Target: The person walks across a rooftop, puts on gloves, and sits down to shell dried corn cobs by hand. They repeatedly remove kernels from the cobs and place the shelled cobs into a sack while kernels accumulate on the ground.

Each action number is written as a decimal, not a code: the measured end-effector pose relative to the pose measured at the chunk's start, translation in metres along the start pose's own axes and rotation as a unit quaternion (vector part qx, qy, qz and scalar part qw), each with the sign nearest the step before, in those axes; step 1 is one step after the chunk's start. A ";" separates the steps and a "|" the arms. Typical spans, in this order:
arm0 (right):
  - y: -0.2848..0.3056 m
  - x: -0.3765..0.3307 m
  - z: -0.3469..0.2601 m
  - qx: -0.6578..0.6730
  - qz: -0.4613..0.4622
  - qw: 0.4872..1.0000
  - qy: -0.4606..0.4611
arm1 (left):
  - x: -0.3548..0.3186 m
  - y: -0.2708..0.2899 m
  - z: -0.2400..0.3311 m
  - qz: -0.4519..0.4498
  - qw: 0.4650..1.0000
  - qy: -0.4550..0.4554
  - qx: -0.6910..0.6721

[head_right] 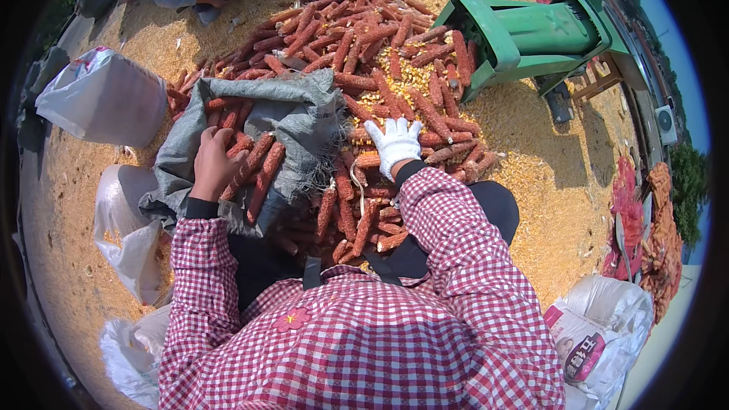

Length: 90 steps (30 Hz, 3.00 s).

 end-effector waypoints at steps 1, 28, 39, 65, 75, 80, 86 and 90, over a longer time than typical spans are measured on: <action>-0.004 0.000 0.003 0.003 -0.026 1.000 -0.002 | 0.001 0.001 0.005 0.003 1.000 0.000 -0.020; -0.015 -0.110 0.000 0.908 -0.088 0.367 -0.181 | -0.070 -0.123 0.222 -0.353 0.749 -0.102 -0.552; -0.001 -0.093 0.013 0.859 -0.084 0.486 -0.139 | -0.077 -0.095 0.236 -0.273 0.805 -0.230 -0.473; 0.020 -0.112 0.007 0.799 -0.058 0.597 -0.039 | -0.123 -0.155 0.246 -0.599 0.607 0.024 -0.521; -0.016 -0.102 0.059 0.868 -0.017 0.451 -0.207 | -0.081 -0.096 0.248 -0.264 0.871 -0.321 -0.262; 0.006 -0.099 0.041 0.862 0.004 0.484 -0.152 | -0.076 -0.107 0.234 -0.260 0.854 -0.250 -0.375; 0.040 -0.100 0.035 0.807 0.052 0.587 -0.027 | -0.112 -0.154 0.234 -0.591 0.579 0.060 -0.559; 0.045 -0.097 0.042 0.815 0.034 0.574 -0.072 | -0.095 -0.156 0.223 -0.548 0.692 -0.069 -0.465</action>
Point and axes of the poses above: each hand's wrist, its own x-axis towards the middle knuckle, its own y-axis out of the back of the hand, z = x × y, the point moved 10 cm from there along x, towards the middle knuckle, and after that the axes turned 14 degrees about x, right-handed, at the moved point
